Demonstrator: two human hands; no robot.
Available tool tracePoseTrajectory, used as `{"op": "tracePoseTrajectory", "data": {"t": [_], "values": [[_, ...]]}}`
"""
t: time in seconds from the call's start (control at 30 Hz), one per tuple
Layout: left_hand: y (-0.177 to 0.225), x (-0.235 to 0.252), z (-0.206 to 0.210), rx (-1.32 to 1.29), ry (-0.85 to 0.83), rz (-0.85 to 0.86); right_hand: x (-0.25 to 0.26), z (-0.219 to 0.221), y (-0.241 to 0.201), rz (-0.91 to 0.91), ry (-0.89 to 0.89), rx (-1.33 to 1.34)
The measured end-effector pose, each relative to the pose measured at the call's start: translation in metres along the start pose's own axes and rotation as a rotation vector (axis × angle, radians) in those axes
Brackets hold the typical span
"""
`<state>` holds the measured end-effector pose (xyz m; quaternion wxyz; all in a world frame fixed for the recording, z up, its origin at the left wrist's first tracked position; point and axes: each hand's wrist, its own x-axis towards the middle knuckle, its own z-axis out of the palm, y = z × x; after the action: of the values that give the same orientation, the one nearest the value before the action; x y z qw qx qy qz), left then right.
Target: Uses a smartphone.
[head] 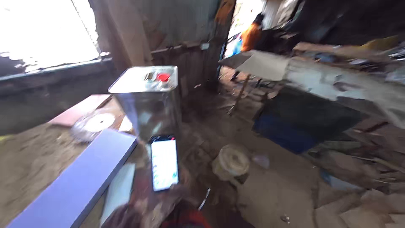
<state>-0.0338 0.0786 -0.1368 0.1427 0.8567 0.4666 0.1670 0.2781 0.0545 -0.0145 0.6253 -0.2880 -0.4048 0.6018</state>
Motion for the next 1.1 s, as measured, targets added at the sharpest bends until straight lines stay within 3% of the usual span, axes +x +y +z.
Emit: {"op": "tracePoseTrajectory", "data": {"t": [0.2, 0.87, 1.1], "values": [[0.001, 0.001, 0.008, 0.069, 0.066, 0.036, 0.001, -0.005, -0.004, 0.099, 0.037, 0.061], [0.04, -0.01, -0.008, -0.038, -0.178, 0.033, -0.016, -0.014, -0.006, 0.168, 0.042, 0.092], [0.076, -0.008, -0.019, -0.326, -0.247, 0.101, -0.015, -0.015, -0.008, 0.164, 0.032, 0.124]]}}
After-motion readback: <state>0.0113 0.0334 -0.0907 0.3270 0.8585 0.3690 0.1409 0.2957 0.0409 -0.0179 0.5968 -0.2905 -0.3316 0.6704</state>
